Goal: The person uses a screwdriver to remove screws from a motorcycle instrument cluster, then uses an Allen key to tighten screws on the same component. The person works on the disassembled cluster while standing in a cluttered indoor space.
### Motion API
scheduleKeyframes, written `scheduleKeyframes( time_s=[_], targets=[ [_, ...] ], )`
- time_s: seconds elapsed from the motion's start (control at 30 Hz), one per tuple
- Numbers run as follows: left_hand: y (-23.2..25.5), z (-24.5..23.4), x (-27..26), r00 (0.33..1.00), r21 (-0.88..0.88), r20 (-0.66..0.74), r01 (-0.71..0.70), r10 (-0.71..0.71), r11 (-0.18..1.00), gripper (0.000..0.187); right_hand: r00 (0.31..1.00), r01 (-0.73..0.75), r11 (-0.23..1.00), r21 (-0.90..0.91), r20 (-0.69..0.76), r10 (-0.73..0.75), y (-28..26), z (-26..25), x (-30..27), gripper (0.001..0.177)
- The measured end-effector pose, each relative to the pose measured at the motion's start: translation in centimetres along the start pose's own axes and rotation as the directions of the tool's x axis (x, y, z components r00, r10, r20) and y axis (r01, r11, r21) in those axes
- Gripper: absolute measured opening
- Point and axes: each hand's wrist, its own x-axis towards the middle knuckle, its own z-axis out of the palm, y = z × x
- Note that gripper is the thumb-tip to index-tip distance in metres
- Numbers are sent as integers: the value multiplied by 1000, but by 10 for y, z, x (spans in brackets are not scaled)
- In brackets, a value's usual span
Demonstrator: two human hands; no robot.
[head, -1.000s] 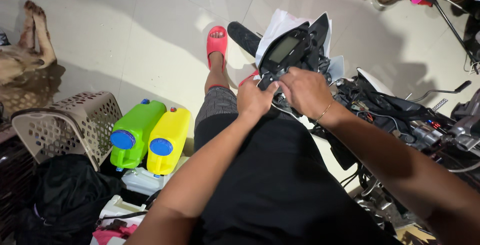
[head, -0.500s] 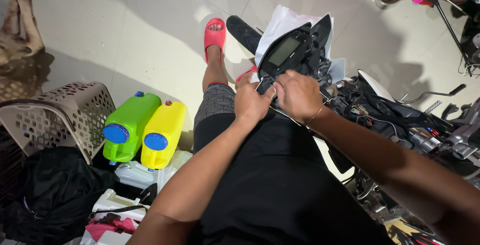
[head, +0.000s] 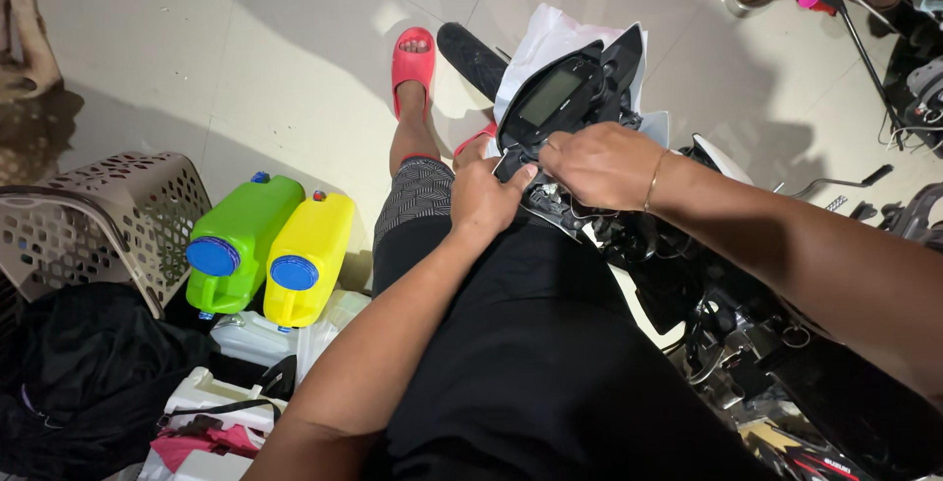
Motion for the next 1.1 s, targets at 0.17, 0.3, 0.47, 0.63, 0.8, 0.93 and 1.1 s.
scheduleKeyframes(
  time_s=[0.17,0.3,0.47,0.63,0.8,0.93,1.1],
  targets=[
    [1,2,3,998,-19,40,52,-51,998,41,971,-218,975,50,108,212,-4,16,0,26],
    [-3,3,2,996,57,-76,-50,54,997,37,886,-358,594,721,61,460,-18,31,1,40],
    [-3,3,3,1000,-6,16,27,-26,1000,38,732,-572,190,798,392,557,-30,24,4,45],
    [-1,0,2,999,-29,13,37,-37,999,38,889,-370,928,48,-273,368,-37,22,-7,44],
    [-1,-2,3,998,63,-48,-32,35,998,43,858,-484,762,431,63,509,-1,59,4,49],
    [-1,-1,3,996,-51,55,71,-68,996,40,851,-302,-425,853,443,284,6,85,-1,57],
    [0,-2,3,1000,-5,8,2,-2,1000,34,686,-272,39,962,165,709,-32,67,-9,24]
  ],
)
